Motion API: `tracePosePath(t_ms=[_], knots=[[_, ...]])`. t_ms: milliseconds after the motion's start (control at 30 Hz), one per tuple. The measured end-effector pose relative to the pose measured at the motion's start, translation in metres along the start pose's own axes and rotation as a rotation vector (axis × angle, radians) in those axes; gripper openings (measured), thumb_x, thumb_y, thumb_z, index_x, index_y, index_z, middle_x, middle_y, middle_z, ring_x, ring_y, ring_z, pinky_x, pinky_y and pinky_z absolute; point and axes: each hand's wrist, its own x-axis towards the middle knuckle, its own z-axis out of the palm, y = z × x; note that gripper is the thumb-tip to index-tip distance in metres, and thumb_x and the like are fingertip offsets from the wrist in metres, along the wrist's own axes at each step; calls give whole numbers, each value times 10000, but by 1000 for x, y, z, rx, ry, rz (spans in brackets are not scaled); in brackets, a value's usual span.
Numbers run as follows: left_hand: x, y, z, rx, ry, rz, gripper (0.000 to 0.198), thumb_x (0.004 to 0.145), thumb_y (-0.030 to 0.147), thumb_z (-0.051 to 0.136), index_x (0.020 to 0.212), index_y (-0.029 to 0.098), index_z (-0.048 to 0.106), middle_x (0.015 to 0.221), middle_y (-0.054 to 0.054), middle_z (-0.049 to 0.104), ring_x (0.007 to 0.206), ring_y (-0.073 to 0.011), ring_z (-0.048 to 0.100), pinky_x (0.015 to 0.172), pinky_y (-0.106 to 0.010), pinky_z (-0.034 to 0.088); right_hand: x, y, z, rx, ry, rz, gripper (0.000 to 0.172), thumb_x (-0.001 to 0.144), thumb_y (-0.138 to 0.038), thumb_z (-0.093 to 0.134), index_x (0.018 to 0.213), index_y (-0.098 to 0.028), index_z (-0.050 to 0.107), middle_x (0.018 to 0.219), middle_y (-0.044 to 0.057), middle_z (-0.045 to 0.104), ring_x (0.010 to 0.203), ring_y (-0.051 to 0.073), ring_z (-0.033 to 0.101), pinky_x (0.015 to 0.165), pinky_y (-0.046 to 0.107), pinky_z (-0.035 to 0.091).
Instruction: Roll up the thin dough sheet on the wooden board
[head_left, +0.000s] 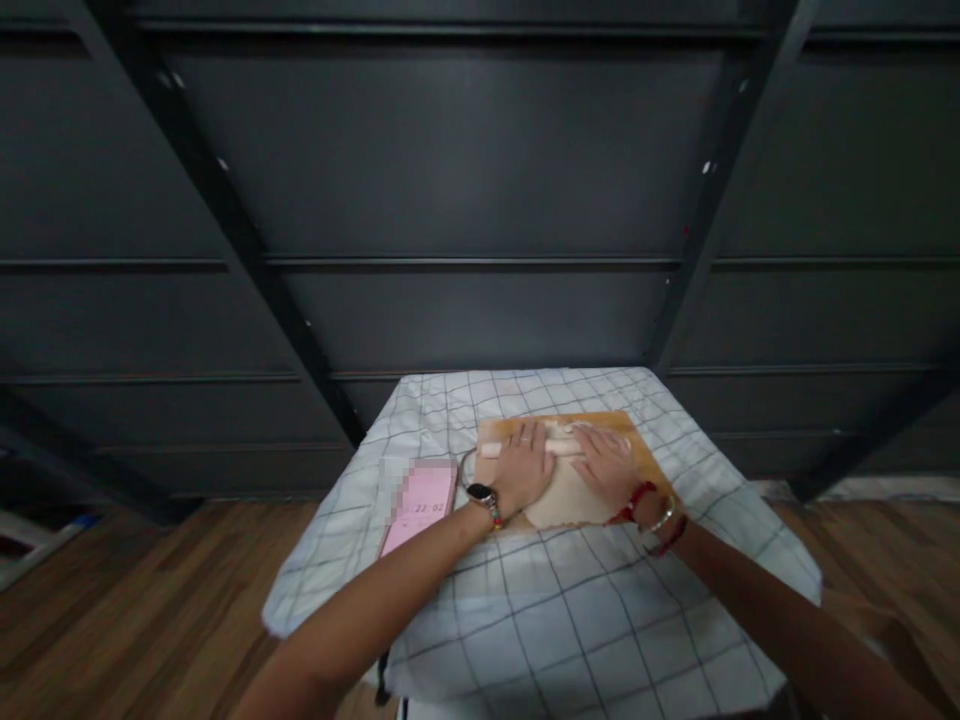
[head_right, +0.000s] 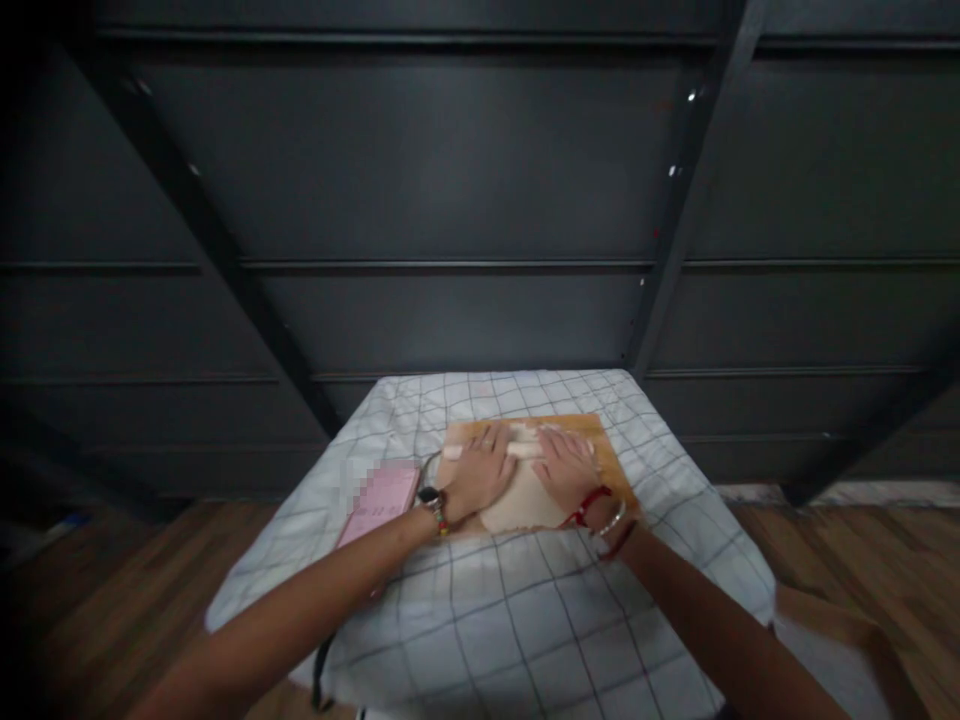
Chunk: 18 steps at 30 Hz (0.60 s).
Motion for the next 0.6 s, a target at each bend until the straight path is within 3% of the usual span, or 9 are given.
tracePosePath(t_ms=[133, 267, 467, 600], knots=[[-23, 2, -5, 0, -12, 61, 522, 911, 354, 356, 1397, 167, 351, 1440, -123, 364, 1347, -288, 272, 1073, -438, 258, -21, -2, -4, -4, 2, -30, 555, 902, -419, 386, 1405, -184, 388, 1424, 116, 387, 1322, 270, 320, 1107, 446, 225], [-19, -1, -4, 3, -4, 80, 504, 923, 354, 341, 1383, 151, 359, 1425, -133, 381, 1326, -281, 314, 1061, -429, 280, -17, 3, -7, -8, -7, -71, 512, 897, -437, 475, 1355, -213, 419, 1417, 104, 370, 1274, 255, 374, 1064, 509, 267], [25, -17, 10, 29, 36, 74, 497, 948, 372, 297, 1348, 95, 398, 1399, -150, 409, 1306, -256, 341, 1062, -384, 282, 28, 13, -7, -24, -27, -87, 414, 889, -367, 525, 1258, -180, 498, 1306, 96, 464, 1159, 227, 477, 978, 469, 392], [64, -30, 19, 41, 65, -40, 496, 955, 409, 273, 1309, 109, 448, 1333, -143, 481, 1265, -254, 391, 1005, -376, 347, 60, 19, -5, -47, -16, -74, 398, 891, -360, 526, 1236, -163, 508, 1258, 96, 497, 1104, 212, 514, 935, 448, 433]])
